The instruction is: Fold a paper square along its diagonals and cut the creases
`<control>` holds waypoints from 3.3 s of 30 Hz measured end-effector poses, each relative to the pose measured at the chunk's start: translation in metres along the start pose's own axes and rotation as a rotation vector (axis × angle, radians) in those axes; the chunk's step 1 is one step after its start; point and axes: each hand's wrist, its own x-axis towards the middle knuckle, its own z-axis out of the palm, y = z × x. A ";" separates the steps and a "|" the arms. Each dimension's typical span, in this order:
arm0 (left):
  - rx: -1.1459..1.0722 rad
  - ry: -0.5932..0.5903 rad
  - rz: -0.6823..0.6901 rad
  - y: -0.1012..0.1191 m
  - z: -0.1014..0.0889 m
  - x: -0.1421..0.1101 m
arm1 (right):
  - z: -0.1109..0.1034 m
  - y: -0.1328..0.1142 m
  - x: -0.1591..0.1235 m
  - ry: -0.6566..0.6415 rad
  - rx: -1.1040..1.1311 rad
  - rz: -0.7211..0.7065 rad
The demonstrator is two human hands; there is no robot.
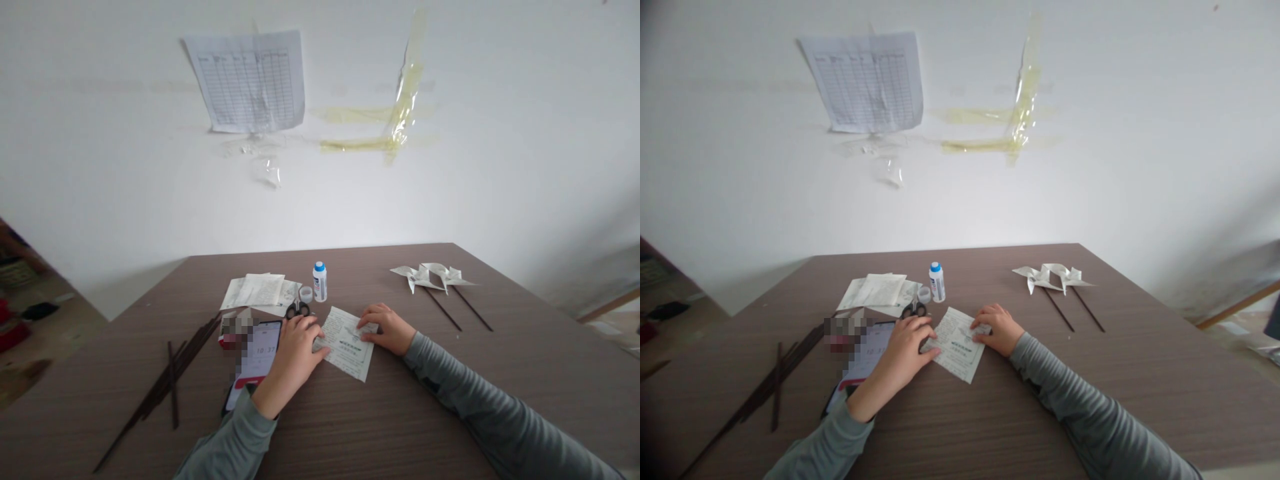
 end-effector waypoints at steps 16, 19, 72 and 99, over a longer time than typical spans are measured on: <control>0.008 -0.125 0.109 0.012 -0.016 -0.006 | 0.004 0.027 0.004 0.067 -0.112 0.067; -0.041 -0.167 0.138 0.016 -0.020 -0.005 | 0.006 0.034 0.006 0.099 -0.121 0.090; -0.098 -0.348 0.172 0.016 -0.026 -0.004 | -0.009 0.003 -0.008 -0.040 -0.005 -0.214; -0.112 -0.232 0.149 0.019 -0.025 -0.001 | 0.001 0.004 -0.010 -0.038 -0.028 -0.194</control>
